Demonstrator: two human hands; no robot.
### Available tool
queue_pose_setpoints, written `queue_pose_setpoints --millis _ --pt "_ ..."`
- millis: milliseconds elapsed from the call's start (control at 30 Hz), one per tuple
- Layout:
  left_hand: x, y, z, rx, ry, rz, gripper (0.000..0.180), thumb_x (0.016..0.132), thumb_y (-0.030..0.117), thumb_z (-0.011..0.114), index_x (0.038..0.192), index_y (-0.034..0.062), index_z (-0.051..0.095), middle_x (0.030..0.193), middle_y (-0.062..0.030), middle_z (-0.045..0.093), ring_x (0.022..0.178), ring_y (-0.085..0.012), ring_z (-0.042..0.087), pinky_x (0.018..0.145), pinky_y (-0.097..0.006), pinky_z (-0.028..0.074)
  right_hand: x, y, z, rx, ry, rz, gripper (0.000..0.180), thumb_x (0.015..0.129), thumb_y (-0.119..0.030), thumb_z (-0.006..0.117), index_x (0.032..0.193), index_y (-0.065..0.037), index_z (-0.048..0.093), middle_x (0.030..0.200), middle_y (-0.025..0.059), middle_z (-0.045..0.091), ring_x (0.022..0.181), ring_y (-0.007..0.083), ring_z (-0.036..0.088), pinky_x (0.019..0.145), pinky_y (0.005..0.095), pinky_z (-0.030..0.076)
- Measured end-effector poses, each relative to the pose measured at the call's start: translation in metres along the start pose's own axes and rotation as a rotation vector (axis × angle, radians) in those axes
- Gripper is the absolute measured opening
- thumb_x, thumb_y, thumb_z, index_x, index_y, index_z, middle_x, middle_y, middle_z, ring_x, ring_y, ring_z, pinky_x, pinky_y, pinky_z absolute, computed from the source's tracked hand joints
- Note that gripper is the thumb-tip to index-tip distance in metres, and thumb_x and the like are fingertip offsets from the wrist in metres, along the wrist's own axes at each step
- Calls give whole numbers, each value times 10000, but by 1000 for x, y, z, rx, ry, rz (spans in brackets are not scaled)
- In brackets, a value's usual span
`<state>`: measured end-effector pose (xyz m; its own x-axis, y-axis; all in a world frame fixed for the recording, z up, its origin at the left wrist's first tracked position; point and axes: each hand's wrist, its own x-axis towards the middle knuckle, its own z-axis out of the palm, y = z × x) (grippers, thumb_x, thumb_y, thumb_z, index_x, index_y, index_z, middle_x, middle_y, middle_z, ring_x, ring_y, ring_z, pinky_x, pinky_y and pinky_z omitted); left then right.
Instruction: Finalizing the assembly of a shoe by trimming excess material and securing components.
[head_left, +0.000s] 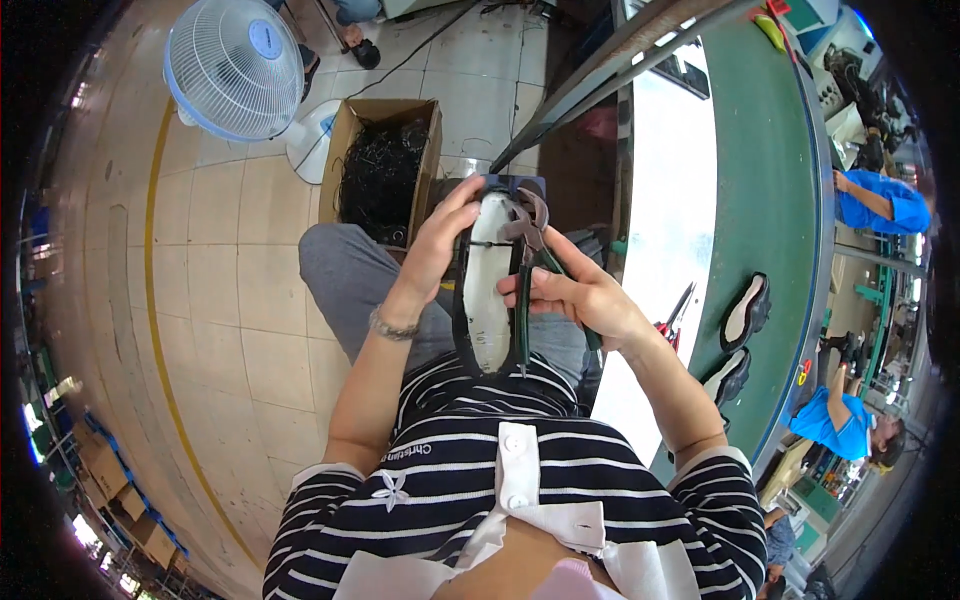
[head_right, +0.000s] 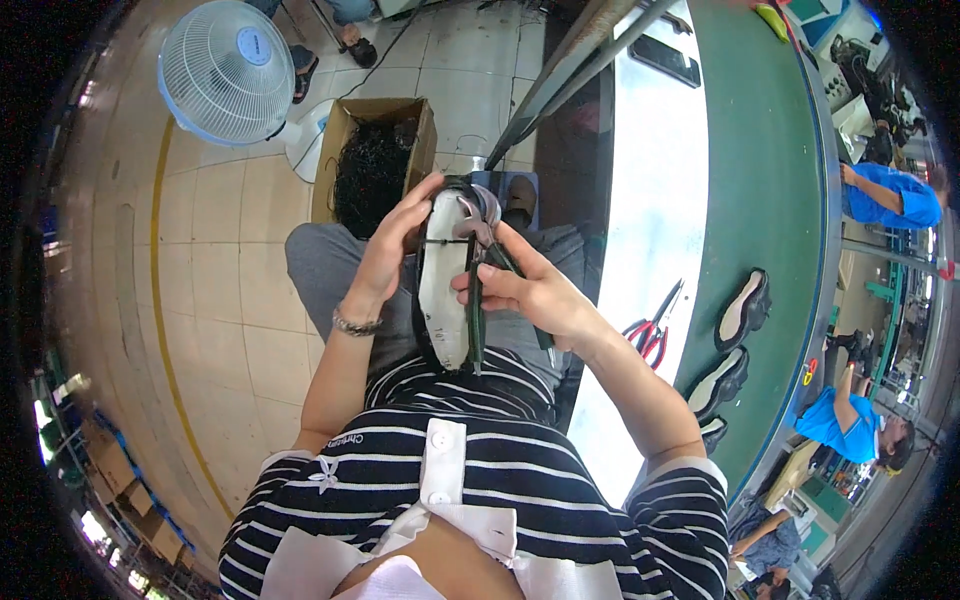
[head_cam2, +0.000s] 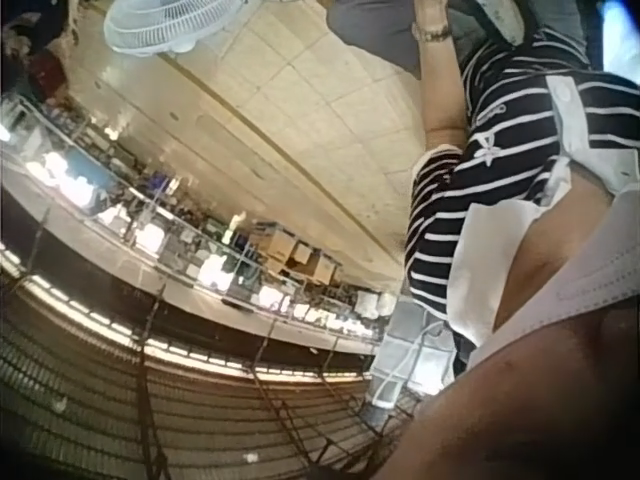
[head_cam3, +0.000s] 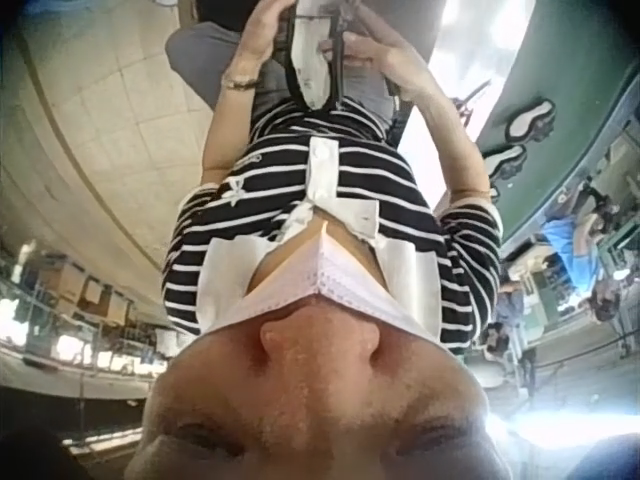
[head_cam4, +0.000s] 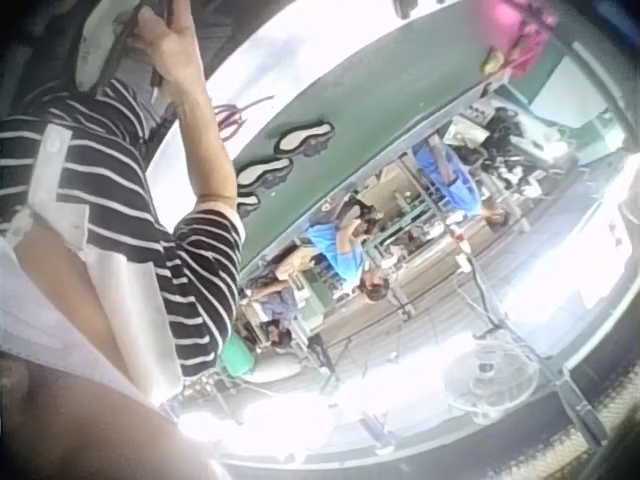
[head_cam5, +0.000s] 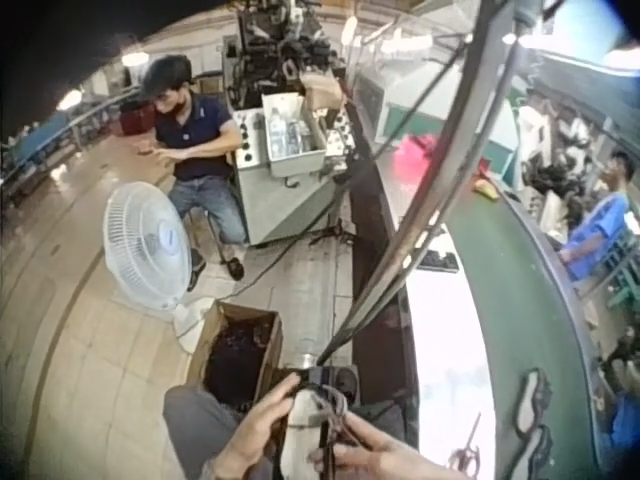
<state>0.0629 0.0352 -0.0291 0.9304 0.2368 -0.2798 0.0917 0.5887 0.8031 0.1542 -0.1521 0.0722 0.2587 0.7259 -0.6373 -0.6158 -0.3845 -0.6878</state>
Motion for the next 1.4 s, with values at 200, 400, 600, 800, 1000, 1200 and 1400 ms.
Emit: queue_pose_setpoints --millis 200,400,600,800,1000,1200,1400 --pt "14 4 19 539 146 223 347 928 160 512 1236 7 561 1140 -185 628 1004 -246 617 880 -308 453 9 -19 6 -65 121 139 578 994 -173 489 1491 -113 200 951 68 614 912 153 624 813 314 510" --pt "15 0 23 551 188 230 307 920 120 506 1189 4 600 1139 -193 643 1022 -255 634 880 -314 469 11 -3 8 -623 215 -58 616 969 -101 493 1488 -62 163 715 56 554 629 137 582 619 293 505" --pt "16 3 28 576 235 255 295 907 118 538 1168 10 623 1124 -163 659 849 -184 646 745 -278 489 8 22 4 -809 281 -245 672 945 -104 529 1501 -112 151 858 151 659 713 211 662 670 349 513" --pt "14 2 22 509 226 214 316 909 128 544 1198 27 619 1128 -142 664 823 -147 625 723 -263 477 1 -1 1 -229 68 -120 665 957 -15 467 1520 -117 128 1014 118 656 882 184 648 800 315 504" --pt "15 0 25 476 259 267 308 902 98 539 1184 0 613 1178 -164 641 1089 -255 623 910 -311 472 5 -29 13 -164 142 140 700 958 -44 479 1526 -122 77 1154 190 628 1049 230 628 951 353 470" --pt "17 1 25 430 266 255 308 878 89 544 1161 -4 622 1177 -169 639 1092 -285 620 934 -336 467 11 -35 14 -73 118 160 662 991 -65 421 1531 -182 56 1179 207 608 1015 248 637 917 365 492" --pt "22 4 20 462 238 278 307 875 74 544 1161 6 632 1164 -153 652 1072 -244 631 920 -310 471 19 -44 10 -190 110 189 635 1007 -107 428 1527 -171 69 930 96 605 835 173 623 760 321 529"
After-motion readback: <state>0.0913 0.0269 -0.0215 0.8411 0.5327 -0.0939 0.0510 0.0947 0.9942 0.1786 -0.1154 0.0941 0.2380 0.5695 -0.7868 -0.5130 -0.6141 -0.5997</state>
